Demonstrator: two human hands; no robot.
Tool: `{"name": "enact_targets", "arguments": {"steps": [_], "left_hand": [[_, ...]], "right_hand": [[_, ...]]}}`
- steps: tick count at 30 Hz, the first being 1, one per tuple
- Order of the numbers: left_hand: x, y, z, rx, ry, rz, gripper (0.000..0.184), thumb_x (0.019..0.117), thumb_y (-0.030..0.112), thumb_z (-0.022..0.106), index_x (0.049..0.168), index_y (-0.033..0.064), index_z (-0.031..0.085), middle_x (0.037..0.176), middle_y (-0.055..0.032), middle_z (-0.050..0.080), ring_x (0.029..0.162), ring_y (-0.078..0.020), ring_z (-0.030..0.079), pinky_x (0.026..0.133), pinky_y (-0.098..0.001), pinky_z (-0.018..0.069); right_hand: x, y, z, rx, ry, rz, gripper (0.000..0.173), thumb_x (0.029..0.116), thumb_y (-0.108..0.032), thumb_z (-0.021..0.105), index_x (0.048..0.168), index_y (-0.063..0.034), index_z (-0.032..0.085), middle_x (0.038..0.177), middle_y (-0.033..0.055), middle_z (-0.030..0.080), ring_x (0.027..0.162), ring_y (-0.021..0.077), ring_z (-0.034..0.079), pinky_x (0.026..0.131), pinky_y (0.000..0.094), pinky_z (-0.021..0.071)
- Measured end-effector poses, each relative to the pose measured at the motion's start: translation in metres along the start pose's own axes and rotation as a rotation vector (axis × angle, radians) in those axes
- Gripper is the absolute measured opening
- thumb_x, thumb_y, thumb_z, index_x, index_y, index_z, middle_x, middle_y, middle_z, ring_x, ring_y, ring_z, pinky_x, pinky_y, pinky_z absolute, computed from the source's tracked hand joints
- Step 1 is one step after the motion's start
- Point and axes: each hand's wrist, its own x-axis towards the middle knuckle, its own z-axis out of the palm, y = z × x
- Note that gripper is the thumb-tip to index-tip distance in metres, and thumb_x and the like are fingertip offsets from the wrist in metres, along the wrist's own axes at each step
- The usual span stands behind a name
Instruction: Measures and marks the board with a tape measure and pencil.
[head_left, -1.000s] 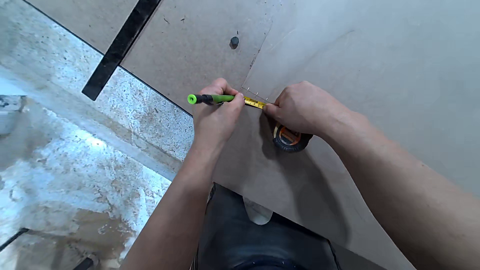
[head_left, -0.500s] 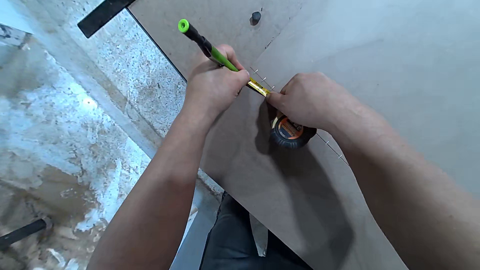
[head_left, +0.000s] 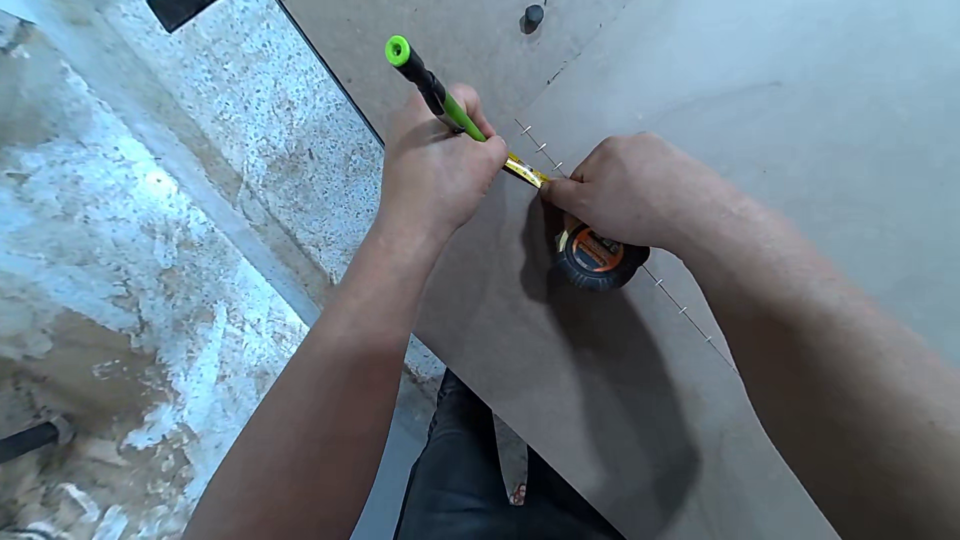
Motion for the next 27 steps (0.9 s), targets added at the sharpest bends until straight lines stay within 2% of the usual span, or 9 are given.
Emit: {"name": "enact_targets", "arguments": {"steps": [5,15,27], "left_hand": [[-0.008,-0.001,0.003,0.006,0.059,-0.002,0.014,0.0845,0.019,0.077,0.077,0.0190,0.065,0.068,0.0068,0.065,0.062,-0.0024,0.061,0.055,-0.0265,0.0467],[-0.021,-0.005,0.006,-0.030,0.113,-0.043,0.012,0.0832,0.019,0.077,0.077,0.0191,0.066,0.069,0.0068,0.066,0.060,-0.0030,0.061,0.054,-0.0265,0.0479],[-0.038,-0.006,0.008,-0.035,0.162,-0.086,0.013,0.0841,0.018,0.077,0.077,0.0187,0.066,0.067,0.0064,0.065,0.057,-0.0026,0.060,0.051,-0.0253,0.0473]], "right_hand": [[0.001,0.001,0.000,-0.031,0.004,-0.037,0.060,0.1085,-0.053,0.043,0.062,-0.0172,0.057,0.060,0.0043,0.056,0.059,0.0218,0.059,0.050,0.0457,0.0431],[0.001,0.000,-0.003,-0.067,-0.024,-0.076,0.060,0.1082,-0.052,0.045,0.060,-0.0171,0.055,0.059,0.0044,0.054,0.056,0.0216,0.057,0.049,0.0449,0.0414],[0.004,0.000,-0.004,-0.143,-0.043,-0.144,0.060,0.1076,-0.054,0.045,0.063,-0.0173,0.059,0.060,0.0036,0.055,0.058,0.0217,0.058,0.050,0.0455,0.0431]]}}
